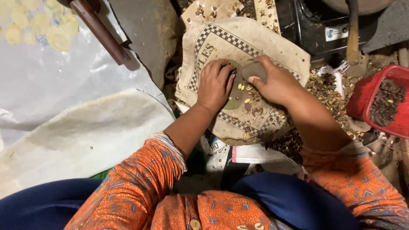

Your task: Cracking nuts using a stone and mallet and sorting the kernels from the shells on a floor-level workspace.

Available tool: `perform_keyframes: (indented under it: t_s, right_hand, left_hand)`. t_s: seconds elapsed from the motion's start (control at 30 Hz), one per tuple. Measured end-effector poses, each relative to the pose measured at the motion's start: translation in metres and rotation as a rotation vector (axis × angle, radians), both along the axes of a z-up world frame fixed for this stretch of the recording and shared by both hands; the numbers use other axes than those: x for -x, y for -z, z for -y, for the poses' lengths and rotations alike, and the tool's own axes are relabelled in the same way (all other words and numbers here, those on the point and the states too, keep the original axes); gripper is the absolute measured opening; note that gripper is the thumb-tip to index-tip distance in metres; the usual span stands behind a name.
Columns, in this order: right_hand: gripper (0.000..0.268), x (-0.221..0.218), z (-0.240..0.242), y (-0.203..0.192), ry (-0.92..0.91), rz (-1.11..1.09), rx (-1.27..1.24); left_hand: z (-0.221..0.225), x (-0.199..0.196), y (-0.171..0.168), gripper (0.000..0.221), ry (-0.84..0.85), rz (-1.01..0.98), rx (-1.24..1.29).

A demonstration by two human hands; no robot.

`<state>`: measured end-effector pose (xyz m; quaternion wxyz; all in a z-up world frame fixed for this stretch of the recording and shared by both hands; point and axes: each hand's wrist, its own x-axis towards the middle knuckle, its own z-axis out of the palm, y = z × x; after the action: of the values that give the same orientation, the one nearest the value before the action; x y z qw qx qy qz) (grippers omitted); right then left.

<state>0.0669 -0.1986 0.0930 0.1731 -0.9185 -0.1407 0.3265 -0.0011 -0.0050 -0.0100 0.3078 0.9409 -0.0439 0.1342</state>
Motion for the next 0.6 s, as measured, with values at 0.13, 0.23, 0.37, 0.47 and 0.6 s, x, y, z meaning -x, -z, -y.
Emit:
perform_keyframes:
  t_s: [0.13,0.23,0.37,0.47,0.6]
  right_hand:
    - [0.051,0.02,-0.008,0.008,-0.029,0.135,0.012]
    - [0.051,0.046,-0.011,-0.018,-0.004,0.24,0.039]
    - [0.047,0.04,-0.012,-0.043,0.202,0.064,-0.043]
    - [0.043,0.045,-0.021,-0.027,0.133,0.219,-0.05]
    - [0.05,0.041,-0.012,0.009,-0.149,0.429,0.006]
  left_hand:
    - [0.0,-0.004,-0.002,0.017,-0.006,-0.009,0.031]
    - [0.002,-0.007,0.003,0.015,0.032,-0.028,0.108]
    - [0.008,-0.008,0.003,0.019,0.087,-0.069,0.034]
    - [0.002,0.002,-0.009,0.031,0.063,-0.081,0.0]
    - [-0.007,0.01,-0.007,0.033,0.027,-0.023,-0.052]
